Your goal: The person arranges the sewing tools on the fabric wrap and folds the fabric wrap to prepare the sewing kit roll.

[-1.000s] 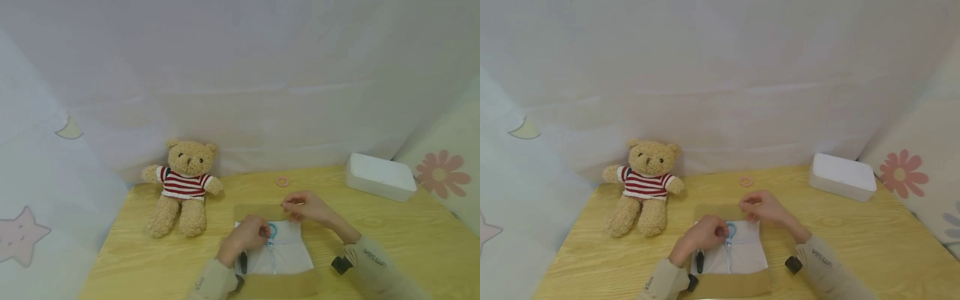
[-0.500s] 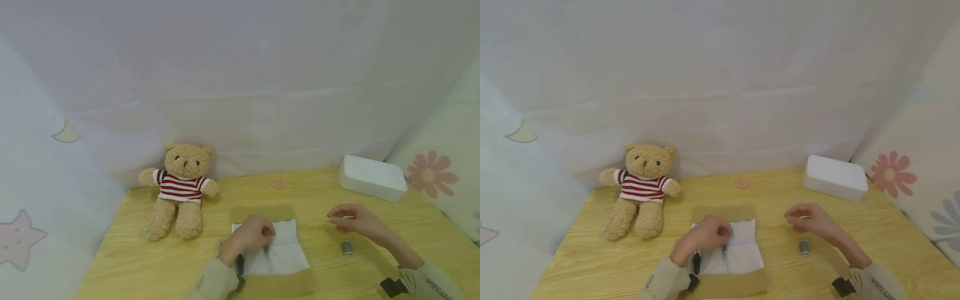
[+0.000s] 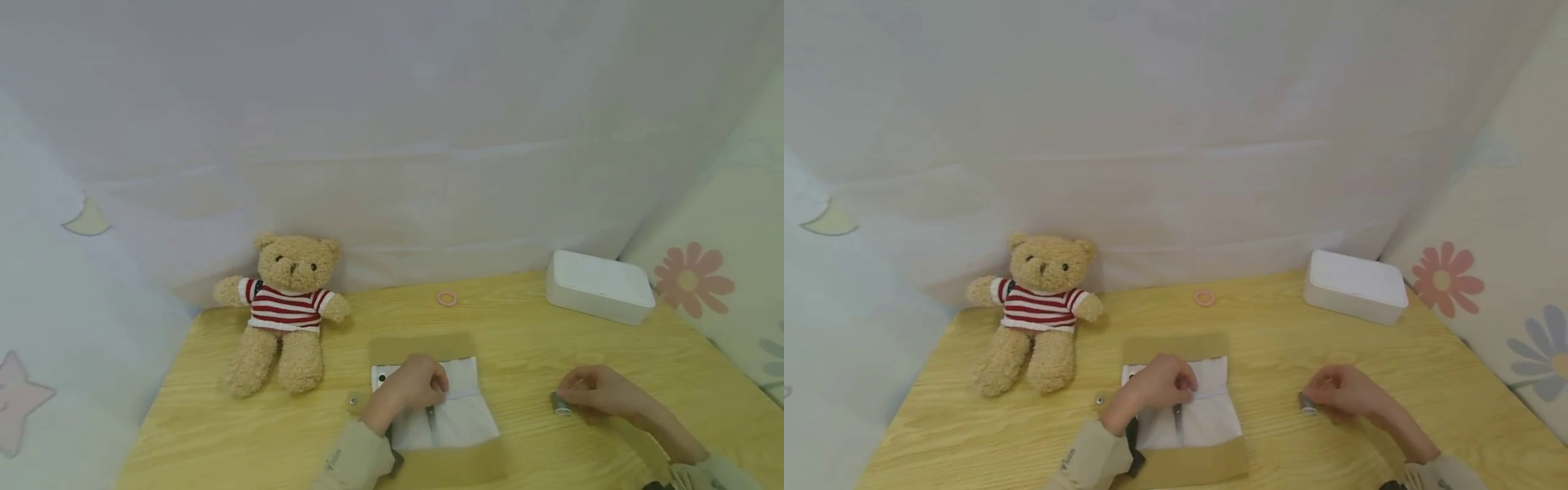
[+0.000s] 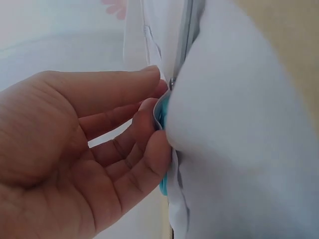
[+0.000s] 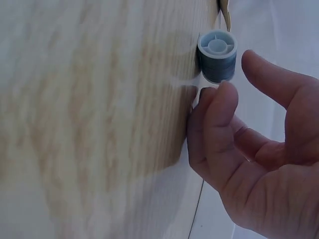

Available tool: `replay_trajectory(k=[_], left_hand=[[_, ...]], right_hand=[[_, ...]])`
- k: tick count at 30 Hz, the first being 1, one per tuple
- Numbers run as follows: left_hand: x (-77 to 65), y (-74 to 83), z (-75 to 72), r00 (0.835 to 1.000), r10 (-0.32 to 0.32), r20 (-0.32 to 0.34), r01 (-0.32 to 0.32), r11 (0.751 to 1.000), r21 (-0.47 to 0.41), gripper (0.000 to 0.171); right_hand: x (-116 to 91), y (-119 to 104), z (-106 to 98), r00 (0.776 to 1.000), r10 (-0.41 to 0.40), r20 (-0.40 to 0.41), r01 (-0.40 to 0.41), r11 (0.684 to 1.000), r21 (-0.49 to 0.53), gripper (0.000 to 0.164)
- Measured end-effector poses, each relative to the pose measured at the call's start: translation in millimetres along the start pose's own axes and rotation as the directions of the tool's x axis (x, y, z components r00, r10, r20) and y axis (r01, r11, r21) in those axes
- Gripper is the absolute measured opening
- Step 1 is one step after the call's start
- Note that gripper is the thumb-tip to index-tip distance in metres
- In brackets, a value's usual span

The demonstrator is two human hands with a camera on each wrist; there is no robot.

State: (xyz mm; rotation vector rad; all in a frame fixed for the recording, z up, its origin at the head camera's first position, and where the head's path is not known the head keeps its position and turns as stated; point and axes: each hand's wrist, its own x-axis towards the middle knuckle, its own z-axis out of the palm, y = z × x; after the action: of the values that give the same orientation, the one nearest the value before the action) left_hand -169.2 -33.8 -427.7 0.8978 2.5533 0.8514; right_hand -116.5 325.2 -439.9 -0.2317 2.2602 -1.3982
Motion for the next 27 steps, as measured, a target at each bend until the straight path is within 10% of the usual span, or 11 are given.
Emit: replay_trajectory(k=[12, 27], left_hand=[[-1.2, 5.0, 1.5, 0.998, -0.064, -0.013, 0.064, 0.997, 0.052, 0.012], [-0.9, 3.0, 0.1, 0.996, -0.086, 0.006, 0.085, 0.995, 0.051, 0.013]], right_hand=[[4.5, -11.8, 14.8, 0.996, 0.058, -0.062, -0.065, 0.99, -0.128, 0.029], [22.7, -30.5, 14.2, 0.999, -0.029, 0.046, 0.022, 0.989, 0.146, 0.035]])
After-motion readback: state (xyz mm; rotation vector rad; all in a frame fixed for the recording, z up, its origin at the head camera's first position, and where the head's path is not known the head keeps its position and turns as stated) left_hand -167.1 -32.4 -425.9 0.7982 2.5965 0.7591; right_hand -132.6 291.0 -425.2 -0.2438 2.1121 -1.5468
